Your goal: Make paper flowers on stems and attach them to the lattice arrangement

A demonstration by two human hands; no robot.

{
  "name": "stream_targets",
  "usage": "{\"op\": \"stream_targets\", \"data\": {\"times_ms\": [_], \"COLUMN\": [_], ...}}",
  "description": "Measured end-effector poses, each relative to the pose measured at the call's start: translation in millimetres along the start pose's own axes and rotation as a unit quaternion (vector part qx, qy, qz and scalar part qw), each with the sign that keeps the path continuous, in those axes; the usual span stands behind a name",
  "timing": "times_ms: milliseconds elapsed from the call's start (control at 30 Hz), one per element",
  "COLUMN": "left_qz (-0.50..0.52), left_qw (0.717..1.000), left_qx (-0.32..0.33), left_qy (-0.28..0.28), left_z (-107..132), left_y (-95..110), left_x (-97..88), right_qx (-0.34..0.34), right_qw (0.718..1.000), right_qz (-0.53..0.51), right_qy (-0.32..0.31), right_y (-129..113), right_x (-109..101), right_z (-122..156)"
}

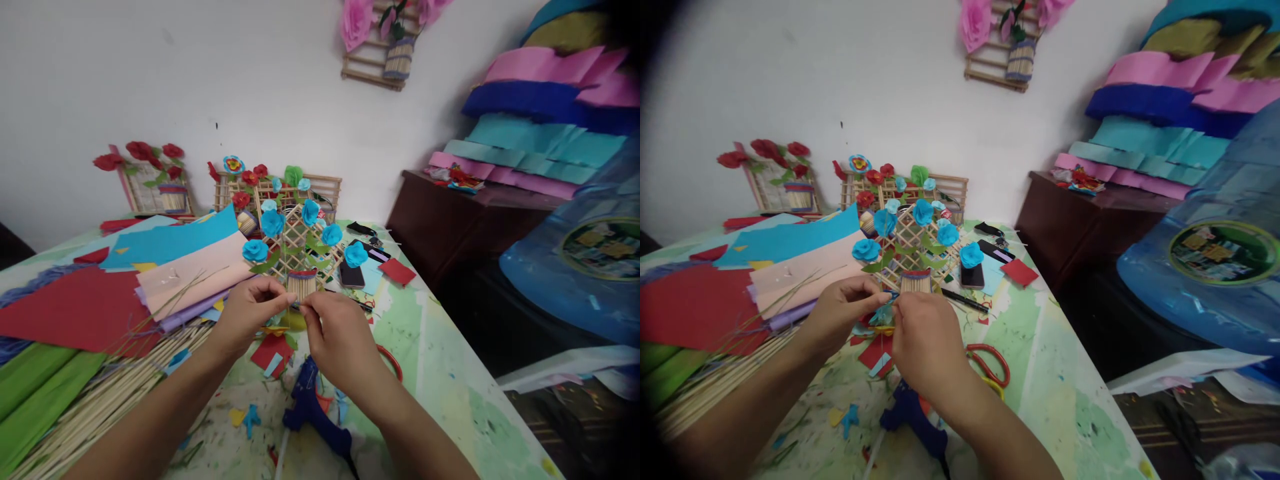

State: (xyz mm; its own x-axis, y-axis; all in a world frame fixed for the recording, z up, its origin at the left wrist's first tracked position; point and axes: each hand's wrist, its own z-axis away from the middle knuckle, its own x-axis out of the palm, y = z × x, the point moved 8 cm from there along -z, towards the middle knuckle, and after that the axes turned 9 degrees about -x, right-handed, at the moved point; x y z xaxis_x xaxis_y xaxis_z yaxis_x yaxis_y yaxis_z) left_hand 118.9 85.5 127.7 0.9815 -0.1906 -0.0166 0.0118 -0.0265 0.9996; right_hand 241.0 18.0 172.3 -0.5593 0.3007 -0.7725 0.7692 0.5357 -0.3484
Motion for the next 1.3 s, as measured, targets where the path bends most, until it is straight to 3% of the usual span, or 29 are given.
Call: {"op": "stream_targets", "data": {"times_ms": [400, 767, 1300], "left_qz": [0.006, -0.003, 0.034], "left_qw": [0.999, 0.999, 0.997], "left_qx": [-0.013, 0.007, -0.004], "left_qy": [-0.051, -0.036, -0.064], "left_z": [-4, -1, -4], "left_y": [-11, -6, -10], "left_x": [6.9, 4.5, 8.8], "right_qx": [0.001, -0.007, -0.037], "right_qw": [1.000, 1.000, 0.998], "right_qz": [0.012, 0.002, 0.024], "right_qy": [-0.012, -0.011, -0.042], "right_y": [-3, -5, -12], "right_x": [4, 3, 9], "right_z": [1, 3, 3]}}
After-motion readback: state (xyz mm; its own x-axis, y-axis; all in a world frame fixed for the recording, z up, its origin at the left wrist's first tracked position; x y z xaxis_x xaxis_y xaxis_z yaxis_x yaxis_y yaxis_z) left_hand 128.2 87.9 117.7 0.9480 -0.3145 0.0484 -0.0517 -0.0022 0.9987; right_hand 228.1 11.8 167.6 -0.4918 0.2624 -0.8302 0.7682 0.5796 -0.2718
